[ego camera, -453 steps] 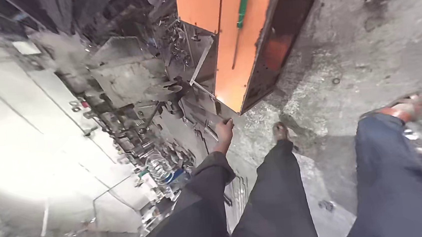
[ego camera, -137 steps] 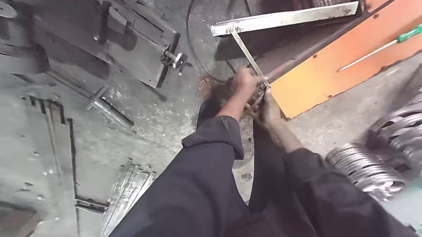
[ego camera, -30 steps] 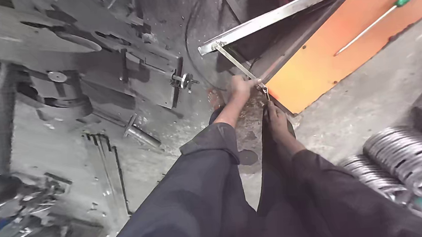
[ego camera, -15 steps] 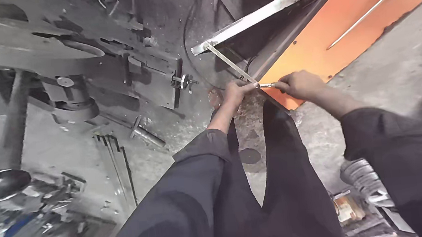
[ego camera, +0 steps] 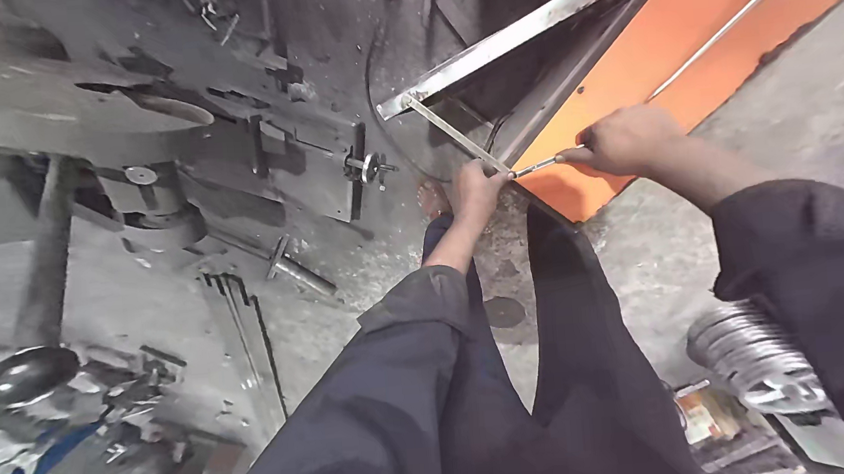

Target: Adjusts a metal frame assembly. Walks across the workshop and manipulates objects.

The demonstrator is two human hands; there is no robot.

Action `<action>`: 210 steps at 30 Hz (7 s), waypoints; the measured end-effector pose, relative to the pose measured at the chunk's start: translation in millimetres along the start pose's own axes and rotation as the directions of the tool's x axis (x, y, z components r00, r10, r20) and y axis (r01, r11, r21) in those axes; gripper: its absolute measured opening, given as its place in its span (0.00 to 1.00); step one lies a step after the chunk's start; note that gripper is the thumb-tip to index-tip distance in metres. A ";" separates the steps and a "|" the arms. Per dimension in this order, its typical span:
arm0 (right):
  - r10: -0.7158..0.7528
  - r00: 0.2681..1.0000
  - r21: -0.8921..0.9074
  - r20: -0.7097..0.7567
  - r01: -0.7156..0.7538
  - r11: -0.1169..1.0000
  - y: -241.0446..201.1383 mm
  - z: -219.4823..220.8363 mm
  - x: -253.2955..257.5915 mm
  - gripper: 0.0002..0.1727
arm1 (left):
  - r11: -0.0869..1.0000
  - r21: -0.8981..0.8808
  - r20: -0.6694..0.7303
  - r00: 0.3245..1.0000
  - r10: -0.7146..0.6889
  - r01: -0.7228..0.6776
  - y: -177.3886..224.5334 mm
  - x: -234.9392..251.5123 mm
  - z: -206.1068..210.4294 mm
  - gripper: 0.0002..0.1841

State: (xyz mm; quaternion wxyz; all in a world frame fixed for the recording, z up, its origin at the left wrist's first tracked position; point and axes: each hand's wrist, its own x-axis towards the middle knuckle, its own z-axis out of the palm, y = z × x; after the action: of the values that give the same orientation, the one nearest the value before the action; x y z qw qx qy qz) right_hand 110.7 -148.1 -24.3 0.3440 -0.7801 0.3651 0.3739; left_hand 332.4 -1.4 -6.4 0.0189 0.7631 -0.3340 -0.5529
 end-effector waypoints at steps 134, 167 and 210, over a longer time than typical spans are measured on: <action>0.138 0.986 0.798 -0.098 -0.005 0.602 -93.6 140.2 -87.0 0.24 | 0.680 0.656 0.163 0.941 0.295 -0.327 45.8 41.1 -42.3 0.16; 0.372 0.926 0.950 0.064 -0.171 0.262 -117.6 134.5 -29.5 0.26 | 0.953 0.290 -0.067 0.995 -0.073 0.089 23.3 21.8 23.8 0.17; 0.333 0.937 0.831 0.104 -0.266 0.489 -85.2 103.7 -35.8 0.29 | 0.969 0.049 -0.110 0.966 -0.236 0.242 18.6 24.0 36.0 0.15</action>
State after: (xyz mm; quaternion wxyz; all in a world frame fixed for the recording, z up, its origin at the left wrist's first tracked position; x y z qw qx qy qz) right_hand 130.4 -10.6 -22.1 0.5891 -0.4591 0.6398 0.1812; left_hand 296.5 -16.4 -32.9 -0.0541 0.8257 -0.2550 -0.5003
